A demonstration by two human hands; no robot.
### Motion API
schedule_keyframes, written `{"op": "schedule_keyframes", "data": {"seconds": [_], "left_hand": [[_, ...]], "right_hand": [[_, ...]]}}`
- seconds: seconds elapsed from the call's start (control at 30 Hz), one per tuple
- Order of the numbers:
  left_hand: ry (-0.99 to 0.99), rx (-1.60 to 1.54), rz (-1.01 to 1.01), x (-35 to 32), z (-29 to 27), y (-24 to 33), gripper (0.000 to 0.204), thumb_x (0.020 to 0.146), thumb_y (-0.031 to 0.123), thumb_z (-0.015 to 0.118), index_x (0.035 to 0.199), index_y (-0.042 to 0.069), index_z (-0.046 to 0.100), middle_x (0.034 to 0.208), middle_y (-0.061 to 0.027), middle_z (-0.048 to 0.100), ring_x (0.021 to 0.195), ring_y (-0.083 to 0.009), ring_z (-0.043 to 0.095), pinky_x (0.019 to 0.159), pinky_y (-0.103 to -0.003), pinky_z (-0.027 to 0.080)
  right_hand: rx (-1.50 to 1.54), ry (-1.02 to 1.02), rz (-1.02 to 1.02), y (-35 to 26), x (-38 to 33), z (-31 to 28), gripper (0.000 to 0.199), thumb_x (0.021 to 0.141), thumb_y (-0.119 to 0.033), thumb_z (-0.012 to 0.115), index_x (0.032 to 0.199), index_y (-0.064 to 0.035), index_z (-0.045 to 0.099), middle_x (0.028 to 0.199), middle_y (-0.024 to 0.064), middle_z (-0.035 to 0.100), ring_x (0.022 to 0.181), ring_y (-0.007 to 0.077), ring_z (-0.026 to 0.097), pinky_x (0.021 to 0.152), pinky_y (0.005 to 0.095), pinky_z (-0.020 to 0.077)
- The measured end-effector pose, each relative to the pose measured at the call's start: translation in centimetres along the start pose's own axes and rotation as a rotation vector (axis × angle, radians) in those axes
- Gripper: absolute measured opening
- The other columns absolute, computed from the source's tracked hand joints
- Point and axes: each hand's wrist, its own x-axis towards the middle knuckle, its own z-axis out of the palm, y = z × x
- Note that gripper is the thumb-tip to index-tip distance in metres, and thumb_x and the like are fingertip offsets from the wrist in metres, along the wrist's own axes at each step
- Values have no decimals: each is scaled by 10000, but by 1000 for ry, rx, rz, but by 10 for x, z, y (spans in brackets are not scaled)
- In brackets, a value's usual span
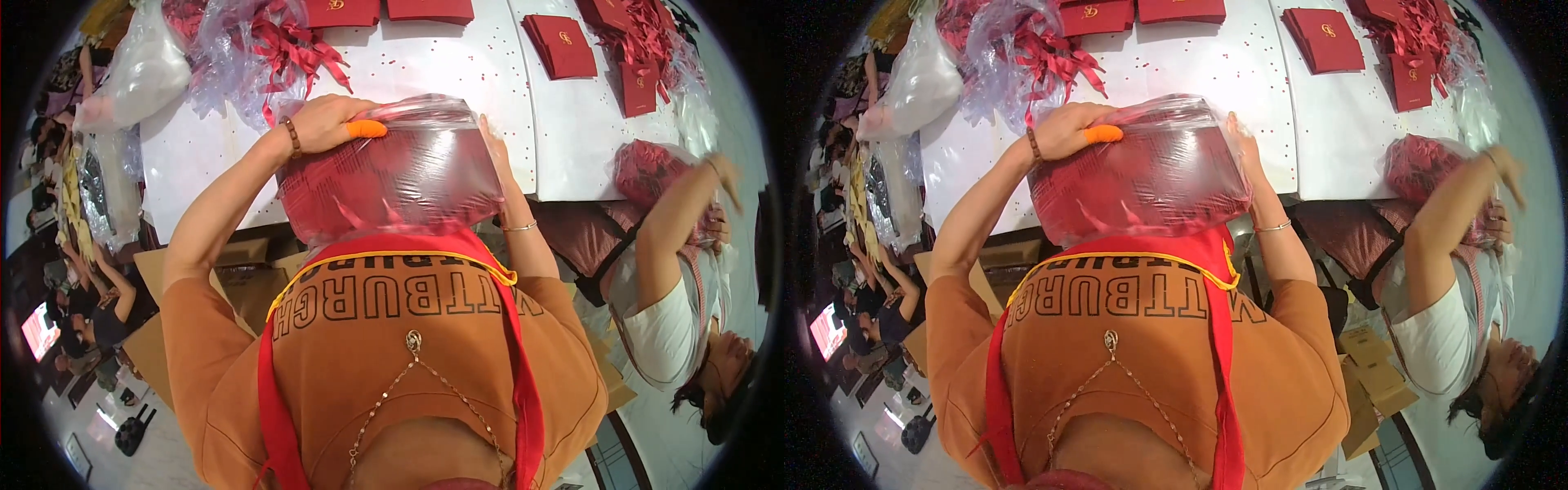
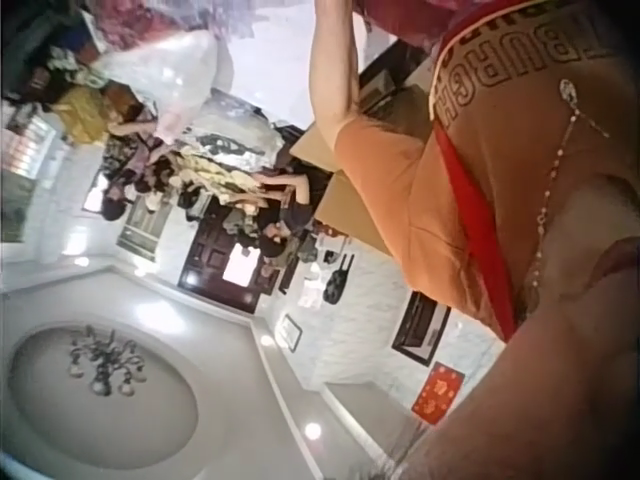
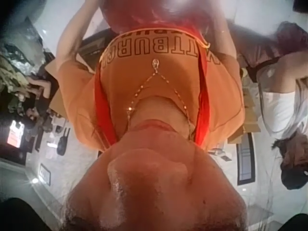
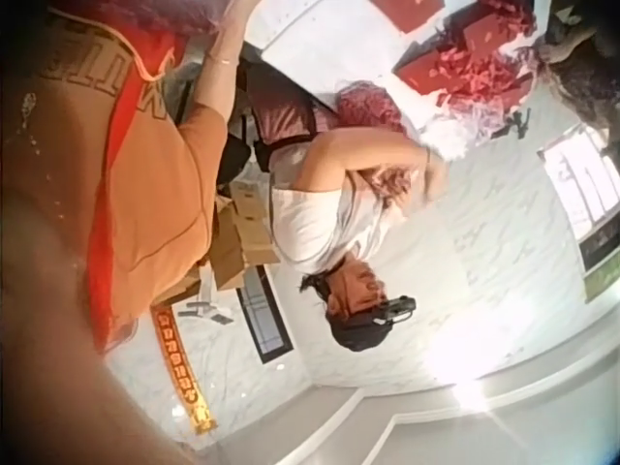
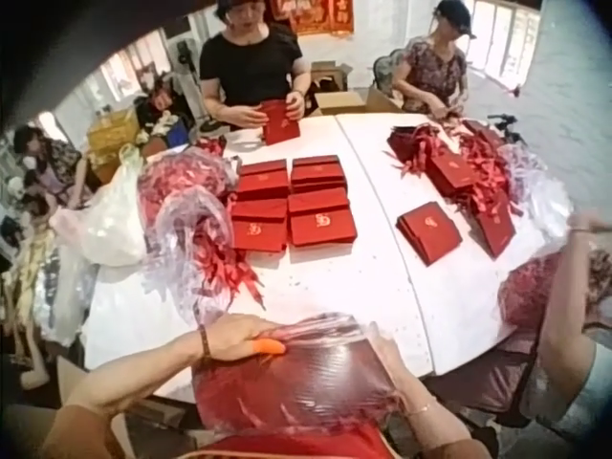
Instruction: Packing red cards with ribbons into plastic bags and organizing them into stacks.
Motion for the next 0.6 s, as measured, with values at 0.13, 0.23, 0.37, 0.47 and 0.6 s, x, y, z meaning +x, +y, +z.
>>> {"op": "schedule_keyframes", "data": {"seconds": [0.13,0.23,0.37,0.47,0.6], "left_hand": [[46,39,63,-4,1,12,504,856,458,444,1147,51,507,842,-222,569,809,-364,535,726,-406,415],[4,-6,21,0,-6,15,519,864,493,407,1101,54,549,824,-193,581,793,-324,547,727,-394,415],[-387,-309,-397,50,-37,5,604,888,539,285,1119,42,539,889,-107,602,835,-204,559,801,-313,414],[-244,-173,-112,85,0,16,620,864,559,300,1127,48,534,1031,-147,591,947,-239,558,863,-319,396],[-179,13,79,83,16,42,616,837,560,373,1191,68,486,1107,-183,562,1024,-288,538,906,-336,375]], "right_hand": [[20,18,-33,10,-1,0,563,852,-525,457,745,2,624,614,17,544,533,86,488,475,239,390],[-68,94,-94,29,18,-5,550,856,-513,460,832,9,630,649,17,551,563,86,493,503,239,404],[-191,42,-106,30,38,-3,561,867,-492,450,903,48,597,654,41,540,600,108,473,540,277,400],[-178,16,-164,21,28,2,563,879,-457,442,886,93,559,570,79,491,580,130,444,534,315,382],[-79,106,-248,16,15,7,559,840,-496,492,925,41,621,753,59,590,643,94,526,581,226,431]]}}
